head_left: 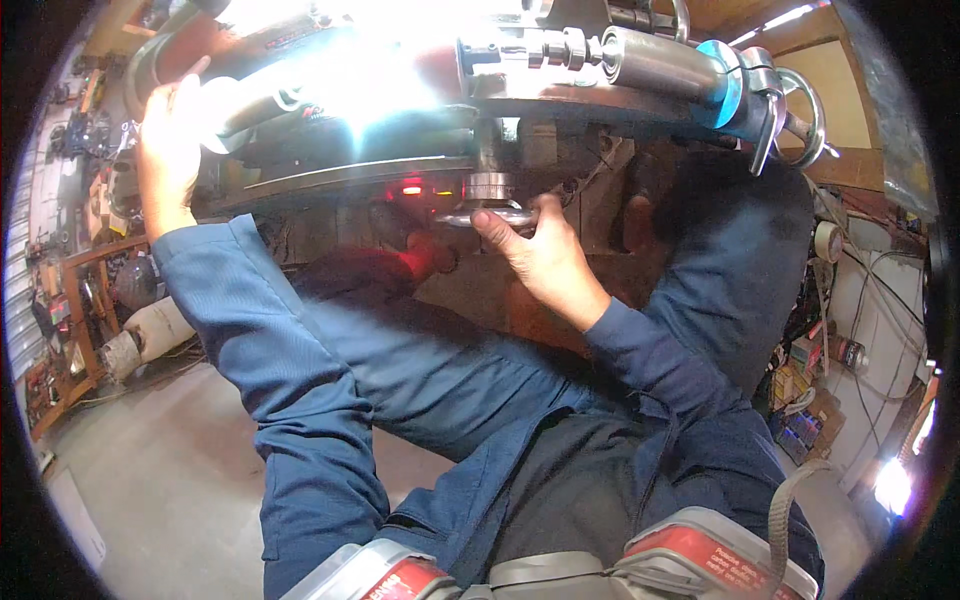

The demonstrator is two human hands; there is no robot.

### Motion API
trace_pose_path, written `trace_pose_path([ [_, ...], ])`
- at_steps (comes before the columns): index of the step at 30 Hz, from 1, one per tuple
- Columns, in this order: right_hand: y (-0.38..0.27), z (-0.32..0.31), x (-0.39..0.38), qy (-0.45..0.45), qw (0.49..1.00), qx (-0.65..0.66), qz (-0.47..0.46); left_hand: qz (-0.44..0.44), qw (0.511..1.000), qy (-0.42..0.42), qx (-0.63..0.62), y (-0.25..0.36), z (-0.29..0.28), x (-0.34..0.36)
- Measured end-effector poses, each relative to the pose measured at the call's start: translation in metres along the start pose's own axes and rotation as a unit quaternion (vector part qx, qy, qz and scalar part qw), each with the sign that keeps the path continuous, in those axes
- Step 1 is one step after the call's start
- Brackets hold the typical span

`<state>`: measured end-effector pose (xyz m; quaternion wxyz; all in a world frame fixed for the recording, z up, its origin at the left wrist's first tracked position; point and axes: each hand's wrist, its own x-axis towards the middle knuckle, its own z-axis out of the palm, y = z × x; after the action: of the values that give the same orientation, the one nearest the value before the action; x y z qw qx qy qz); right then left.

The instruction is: The person uses a sharpening machine to sharpen the teeth of a circular saw blade by hand, occasionally checking the alignment with a measuring tool.

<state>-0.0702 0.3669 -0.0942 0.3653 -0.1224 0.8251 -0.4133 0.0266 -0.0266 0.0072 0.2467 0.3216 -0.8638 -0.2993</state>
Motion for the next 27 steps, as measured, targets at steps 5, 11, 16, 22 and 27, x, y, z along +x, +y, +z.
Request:
trace_pose_path([
  [5, 0.001, 0.001, 0.001, 0.006, 1.000, -0.007, -0.006, 0.017, 0.998, -0.003, -0.053, 0.002, 0.004, -0.001],
  [11, 0.003, -0.002, 0.000, 0.010, 1.000, 0.014, -0.016, 0.017, 1.000, 0.009, -0.023, 0.001, 0.005, 0.001],
  [16, -0.013, -0.036, 0.000, -0.062, 0.985, -0.156, -0.032, -0.007, 0.996, 0.007, 0.094, 0.018, -0.001, -0.007],
  [22, -0.062, -0.155, -0.040, 0.064, 0.946, -0.151, -0.279, -0.012, 0.999, -0.004, -0.046, 0.024, 0.001, -0.011],
  [27, -0.068, -0.243, -0.018, 0.478, 0.790, -0.215, -0.320, -0.006, 0.999, 0.031, -0.032, 0.038, 0.008, -0.005],
])
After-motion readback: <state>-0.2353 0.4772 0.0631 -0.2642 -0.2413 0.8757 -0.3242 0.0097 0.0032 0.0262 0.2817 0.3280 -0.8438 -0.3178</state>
